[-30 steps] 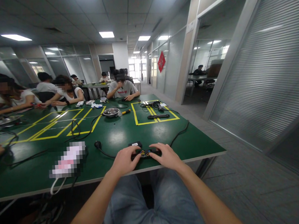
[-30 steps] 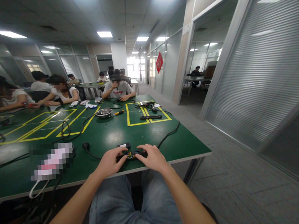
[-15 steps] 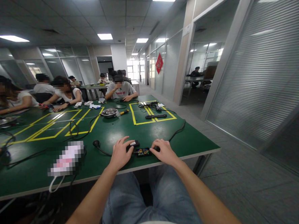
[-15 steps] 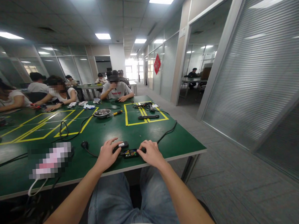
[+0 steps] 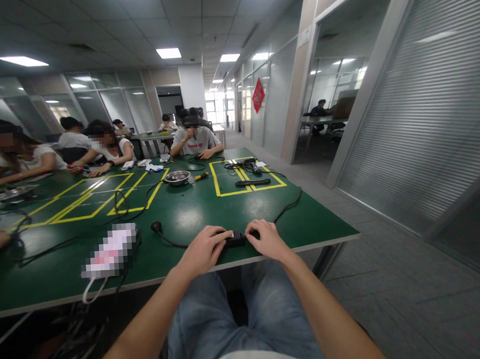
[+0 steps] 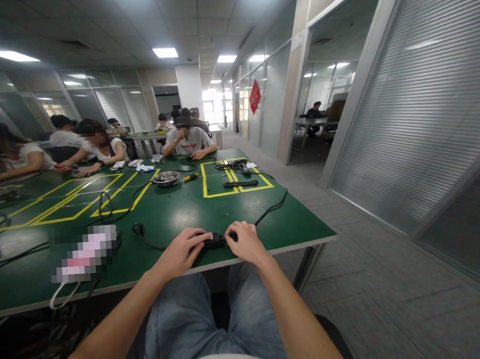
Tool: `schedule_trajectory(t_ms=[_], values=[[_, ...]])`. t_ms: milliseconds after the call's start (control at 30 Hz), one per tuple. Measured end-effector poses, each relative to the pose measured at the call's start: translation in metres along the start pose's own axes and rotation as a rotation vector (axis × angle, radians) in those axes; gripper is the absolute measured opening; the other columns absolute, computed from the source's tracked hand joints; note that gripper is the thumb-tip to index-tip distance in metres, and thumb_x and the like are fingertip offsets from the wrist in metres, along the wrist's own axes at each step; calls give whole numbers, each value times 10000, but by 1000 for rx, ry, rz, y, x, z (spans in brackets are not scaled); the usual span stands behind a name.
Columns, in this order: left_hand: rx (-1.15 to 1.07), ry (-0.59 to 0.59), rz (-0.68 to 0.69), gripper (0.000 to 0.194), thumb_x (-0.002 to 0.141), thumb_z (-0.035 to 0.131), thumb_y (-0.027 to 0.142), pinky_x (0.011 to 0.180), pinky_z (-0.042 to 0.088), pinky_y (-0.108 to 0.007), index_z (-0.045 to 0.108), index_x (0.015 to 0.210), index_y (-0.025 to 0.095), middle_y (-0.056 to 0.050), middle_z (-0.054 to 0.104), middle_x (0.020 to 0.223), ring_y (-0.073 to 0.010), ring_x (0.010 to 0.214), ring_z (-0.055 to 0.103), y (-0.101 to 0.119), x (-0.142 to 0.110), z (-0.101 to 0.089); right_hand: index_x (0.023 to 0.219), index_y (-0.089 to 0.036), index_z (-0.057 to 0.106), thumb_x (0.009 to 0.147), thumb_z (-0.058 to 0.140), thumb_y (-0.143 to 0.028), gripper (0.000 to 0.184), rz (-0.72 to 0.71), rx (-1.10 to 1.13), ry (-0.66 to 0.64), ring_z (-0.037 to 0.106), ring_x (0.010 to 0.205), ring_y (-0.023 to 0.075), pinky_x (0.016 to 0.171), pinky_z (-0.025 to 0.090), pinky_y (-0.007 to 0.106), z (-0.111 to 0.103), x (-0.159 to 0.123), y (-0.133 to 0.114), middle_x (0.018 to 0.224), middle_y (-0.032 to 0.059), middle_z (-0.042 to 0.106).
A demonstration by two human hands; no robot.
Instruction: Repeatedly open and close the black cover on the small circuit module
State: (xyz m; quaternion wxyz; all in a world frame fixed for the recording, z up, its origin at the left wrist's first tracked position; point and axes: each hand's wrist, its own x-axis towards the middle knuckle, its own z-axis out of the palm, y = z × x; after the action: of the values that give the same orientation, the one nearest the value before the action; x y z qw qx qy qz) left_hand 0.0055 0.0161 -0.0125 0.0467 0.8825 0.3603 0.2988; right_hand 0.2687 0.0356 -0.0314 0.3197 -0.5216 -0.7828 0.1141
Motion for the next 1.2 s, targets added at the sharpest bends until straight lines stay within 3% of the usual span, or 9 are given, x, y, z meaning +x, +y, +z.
schedule_trajectory(t_ms=[400,700,800,933,1100,1200], values=[[23,-46,11,438,1154,451,276,1107,577,-444,636,1551,282,-134,696,1391,-270,1243,663,-1,2,2,912,-253,726,955,670,-177,104,-16,-11,-17,634,1049,269,969,405,412,0,0,-3,1022,42,746],[29,-100,22,412,1136,515,298,1088,570,-472,690,1508,328,-127,712,1390,-290,1242,673,0,5,2,1007,-254,688,895,674,-121,175,7,2,-13,637,1052,263,996,403,419,0,-1,-8,1030,32,736],[16,-92,4,401,1127,531,294,1084,571,-447,693,1493,323,-113,737,1365,-277,1228,686,2,5,1,1016,-255,685,884,678,-118,190,8,1,-18,641,1055,265,999,411,420,-2,-1,-10,1034,36,733],[19,-22,-98,440,1123,525,291,1050,586,-391,584,1559,277,-94,773,1296,-247,1163,729,-3,6,3,991,-252,679,882,686,-112,178,5,-4,-24,643,1052,265,989,424,411,-3,-2,-11,1028,38,731],[112,118,-313,247,1107,518,293,936,596,-440,647,1299,203,-119,772,1111,-303,1027,744,-17,8,10,1049,-250,699,933,729,-191,133,0,-20,-25,651,1053,263,966,435,404,-4,-4,-13,1056,42,741],[146,126,-339,166,1085,534,256,924,589,-470,686,1120,201,-121,762,1020,-321,993,731,-19,11,11,1167,-264,732,963,779,-294,211,-15,-36,-33,654,1058,262,965,441,405,-5,-5,-16,1066,42,741]])
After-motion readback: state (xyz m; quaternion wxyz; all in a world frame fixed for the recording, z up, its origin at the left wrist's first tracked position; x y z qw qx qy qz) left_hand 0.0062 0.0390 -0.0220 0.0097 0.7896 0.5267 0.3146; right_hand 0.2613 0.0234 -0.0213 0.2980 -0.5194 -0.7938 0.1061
